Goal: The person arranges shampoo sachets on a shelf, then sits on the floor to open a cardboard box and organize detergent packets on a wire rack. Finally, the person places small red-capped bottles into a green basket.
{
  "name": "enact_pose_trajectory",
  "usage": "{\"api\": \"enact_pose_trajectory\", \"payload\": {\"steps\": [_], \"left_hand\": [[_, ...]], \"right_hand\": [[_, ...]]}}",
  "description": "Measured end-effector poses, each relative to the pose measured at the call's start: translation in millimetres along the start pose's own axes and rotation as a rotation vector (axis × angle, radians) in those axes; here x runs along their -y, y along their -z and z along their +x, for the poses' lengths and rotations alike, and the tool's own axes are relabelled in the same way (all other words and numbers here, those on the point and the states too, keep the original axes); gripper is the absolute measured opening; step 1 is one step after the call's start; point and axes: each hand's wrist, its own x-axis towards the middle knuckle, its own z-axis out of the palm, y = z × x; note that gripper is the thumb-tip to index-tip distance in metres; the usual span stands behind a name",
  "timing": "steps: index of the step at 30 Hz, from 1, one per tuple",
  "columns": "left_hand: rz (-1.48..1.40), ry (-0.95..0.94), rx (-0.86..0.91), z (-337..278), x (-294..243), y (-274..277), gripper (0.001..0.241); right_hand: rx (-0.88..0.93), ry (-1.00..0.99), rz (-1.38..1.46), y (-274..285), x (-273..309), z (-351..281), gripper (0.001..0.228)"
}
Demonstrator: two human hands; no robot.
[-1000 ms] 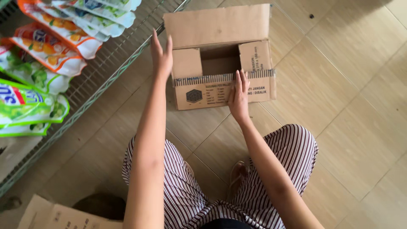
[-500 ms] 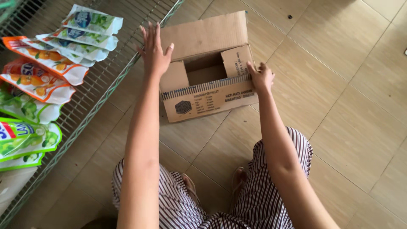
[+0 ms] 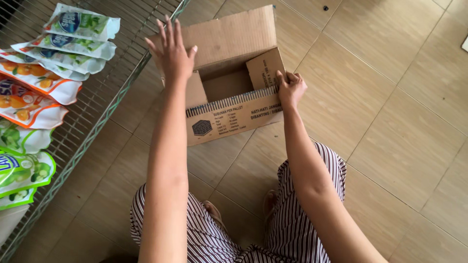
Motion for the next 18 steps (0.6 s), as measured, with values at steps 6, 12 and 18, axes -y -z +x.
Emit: {"api": "enact_pose_trajectory", "payload": {"steps": [6, 12, 18], "left_hand": [[-0.083, 0.11, 0.106, -1.4, 0.7, 21.6, 0.077], [-0.062, 0.071, -0.024, -54.7, -14.6, 45.1, 0.078], [0.124, 0.115, 0.146, -160.1, -77.0, 63.7, 0.153]], "right_hand": [[-0.054, 0.035, -0.013, -0.7, 0.8, 4.9, 0.02], [0.134, 0.265, 0.104, 12.3, 14.3, -2.7, 0.034], [0.422, 0.675, -0.337, 20.4, 30.9, 0.8, 0.042]]}}
